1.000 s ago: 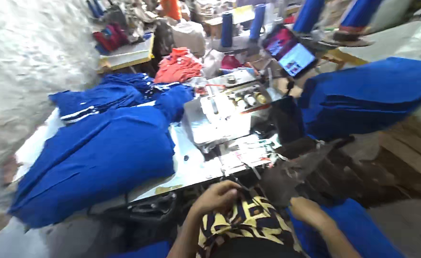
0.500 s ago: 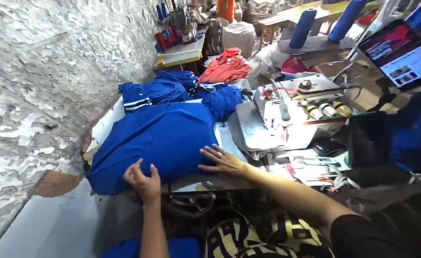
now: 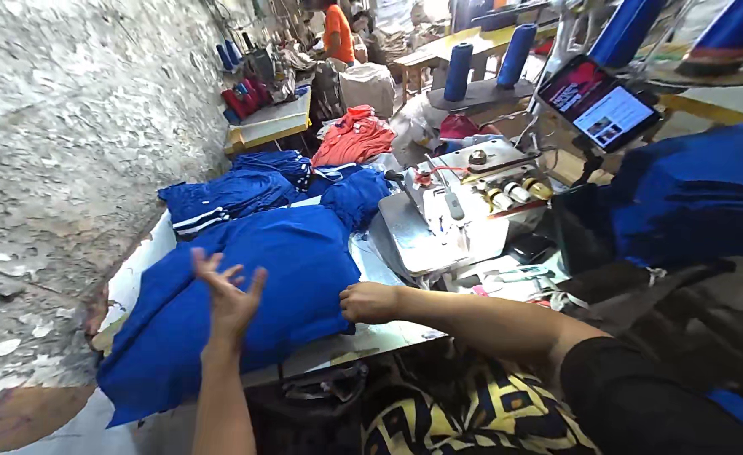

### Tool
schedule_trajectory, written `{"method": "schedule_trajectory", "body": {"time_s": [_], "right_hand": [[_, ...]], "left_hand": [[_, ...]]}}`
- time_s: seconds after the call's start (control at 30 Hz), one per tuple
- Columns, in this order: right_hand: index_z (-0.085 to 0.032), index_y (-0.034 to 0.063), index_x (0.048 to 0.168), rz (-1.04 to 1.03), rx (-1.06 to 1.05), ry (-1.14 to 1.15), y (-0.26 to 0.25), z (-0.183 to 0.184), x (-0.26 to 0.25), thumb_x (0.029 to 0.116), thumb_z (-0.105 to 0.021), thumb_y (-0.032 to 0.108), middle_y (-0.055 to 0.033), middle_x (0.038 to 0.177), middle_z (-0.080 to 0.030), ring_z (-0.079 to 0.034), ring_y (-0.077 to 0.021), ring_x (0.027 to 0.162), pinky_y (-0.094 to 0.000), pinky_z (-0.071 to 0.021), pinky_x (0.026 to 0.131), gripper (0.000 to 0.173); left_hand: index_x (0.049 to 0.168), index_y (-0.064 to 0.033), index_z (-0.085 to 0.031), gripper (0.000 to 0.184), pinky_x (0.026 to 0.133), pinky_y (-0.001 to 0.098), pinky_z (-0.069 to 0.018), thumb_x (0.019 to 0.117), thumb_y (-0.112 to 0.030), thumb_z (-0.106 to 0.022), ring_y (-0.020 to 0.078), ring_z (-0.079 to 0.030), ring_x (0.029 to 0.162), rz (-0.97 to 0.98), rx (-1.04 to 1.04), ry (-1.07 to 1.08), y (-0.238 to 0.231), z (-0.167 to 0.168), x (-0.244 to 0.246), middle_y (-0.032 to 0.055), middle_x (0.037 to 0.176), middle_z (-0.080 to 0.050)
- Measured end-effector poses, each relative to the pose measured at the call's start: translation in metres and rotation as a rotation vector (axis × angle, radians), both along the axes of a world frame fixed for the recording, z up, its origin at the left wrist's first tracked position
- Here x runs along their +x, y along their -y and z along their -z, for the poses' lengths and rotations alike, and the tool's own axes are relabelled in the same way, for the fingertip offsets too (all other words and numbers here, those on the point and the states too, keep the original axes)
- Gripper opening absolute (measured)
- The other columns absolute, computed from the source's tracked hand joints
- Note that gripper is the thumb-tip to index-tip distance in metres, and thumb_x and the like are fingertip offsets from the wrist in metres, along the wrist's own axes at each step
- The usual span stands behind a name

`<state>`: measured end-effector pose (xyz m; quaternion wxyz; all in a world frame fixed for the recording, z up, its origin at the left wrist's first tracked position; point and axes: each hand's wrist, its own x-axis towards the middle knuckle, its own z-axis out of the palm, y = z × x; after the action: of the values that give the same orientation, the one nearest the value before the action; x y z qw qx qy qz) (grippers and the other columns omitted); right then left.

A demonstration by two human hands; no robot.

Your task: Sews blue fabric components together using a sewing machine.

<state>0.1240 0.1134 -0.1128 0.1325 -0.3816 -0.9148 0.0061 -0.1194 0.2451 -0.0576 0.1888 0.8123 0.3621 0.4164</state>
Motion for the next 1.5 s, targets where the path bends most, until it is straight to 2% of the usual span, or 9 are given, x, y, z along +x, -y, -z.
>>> {"method": "schedule_trajectory", "body": {"time_s": [0.2,0.4,0.53,0.67,0.77,0.97,1.07,1.4,1.5], "right_hand": [[-0.071,-0.01,0.088,-0.006,0.036,-0.206,0.011,-0.036,0.001,0.0911,-0.066,-0.005,-0.024,0.089,-0.071,-0.07,-0.0414,0.093,-0.0522,-0.0546,0.082,0.008],[-0.071,0.0005,0.08,-0.204,0.166,-0.615,0.146,-0.055,0.027,0.0891,-0.07,0.005,-0.0115,0.081,-0.072,-0.072,-0.0215,0.083,-0.0326,-0.0576,0.078,0.011],[-0.07,0.0084,0.104,0.01,0.01,-1.186,0.192,-0.029,0.082,0.1004,-0.065,0.02,0.005,0.1,-0.073,-0.068,0.001,0.095,-0.0186,-0.057,0.086,0.013],[-0.058,0.0012,0.104,0.771,-0.105,-1.694,0.152,-0.013,0.093,0.1025,-0.054,0.006,0.0009,0.082,-0.067,-0.068,-0.0055,0.075,-0.0275,-0.0591,0.073,0.006],[-0.066,-0.0049,0.095,1.061,0.09,-1.512,0.12,0.013,0.098,0.091,-0.066,0.002,-0.004,0.078,-0.062,-0.059,-0.0058,0.072,-0.0258,-0.0518,0.07,0.008],[-0.053,-0.0094,0.132,1.021,0.191,-1.619,0.12,0.041,0.104,0.0849,-0.076,0.001,-0.0123,0.108,-0.07,-0.069,-0.0074,0.095,-0.0237,-0.0584,0.086,0.053],[-0.039,-0.0108,0.135,1.068,0.169,-1.684,0.127,0.049,0.095,0.0972,-0.061,0.003,-0.0012,0.077,-0.062,-0.061,-0.0005,0.065,-0.0191,-0.0535,0.065,0.046],[-0.069,-0.0081,0.106,0.743,-0.05,-1.25,0.167,0.102,0.033,0.0881,-0.066,0.008,-0.0083,0.097,-0.072,-0.067,-0.0005,0.088,-0.0183,-0.0563,0.082,0.024],[-0.071,-0.0064,0.087,0.694,-0.087,-1.034,0.188,0.116,0.031,0.0824,-0.063,0.01,-0.01,0.08,-0.071,-0.067,-0.0036,0.074,-0.0209,-0.0547,0.072,0.019]], "left_hand": [[0.117,-0.0016,-0.074,0.055,0.081,0.0648,-0.052,0.0813,-0.043,-0.078,0.0483,-0.065,0.106,0.217,0.262,-0.415,0.076,0.047,0.013,0.0298,0.131,-0.061],[0.109,0.0129,-0.069,0.025,0.108,0.0499,-0.0448,0.0991,-0.005,-0.053,0.0412,-0.06,0.123,-0.397,0.464,-0.085,0.018,-0.003,-0.144,0.0317,0.125,-0.064],[0.104,0.0025,-0.068,0.02,0.095,0.0242,-0.0542,0.1005,-0.013,-0.056,0.005,-0.067,0.104,0.144,0.188,0.241,0.007,-0.059,-0.166,0.0019,0.109,-0.071],[0.103,0.0156,-0.069,0.019,0.097,0.0748,-0.0386,0.0934,0.001,-0.062,0.0566,-0.061,0.11,-0.263,0.251,-0.459,0.011,-0.095,-0.045,0.0389,0.111,-0.065],[0.129,0.0136,-0.058,0.047,0.101,0.0904,-0.0173,0.0861,0.004,-0.073,0.0716,-0.039,0.127,-0.303,0.074,-0.755,0.001,-0.061,0.049,0.0482,0.136,-0.045],[0.131,0.0102,-0.061,0.041,0.115,0.0548,-0.0406,0.1013,-0.016,-0.052,0.0399,-0.056,0.133,0.518,0.25,-0.384,0.154,0.06,0.214,0.0261,0.138,-0.061],[0.119,0.0047,-0.072,0.042,0.113,0.0662,-0.0353,0.1046,-0.025,-0.045,0.0424,-0.062,0.125,0.334,0.414,-0.305,0.173,0.092,0.23,0.0222,0.127,-0.069],[0.131,-0.0021,-0.068,0.047,0.119,0.0755,-0.0069,0.104,-0.035,-0.049,0.0456,-0.031,0.151,0.135,0.135,-0.387,0.193,0.089,0.23,0.0241,0.151,-0.051],[0.118,0.0031,-0.073,0.031,0.117,0.0619,-0.0327,0.099,-0.018,-0.06,0.0396,-0.058,0.131,0.245,0.336,0.0,0.221,0.112,0.188,0.0232,0.128,-0.068]]}}
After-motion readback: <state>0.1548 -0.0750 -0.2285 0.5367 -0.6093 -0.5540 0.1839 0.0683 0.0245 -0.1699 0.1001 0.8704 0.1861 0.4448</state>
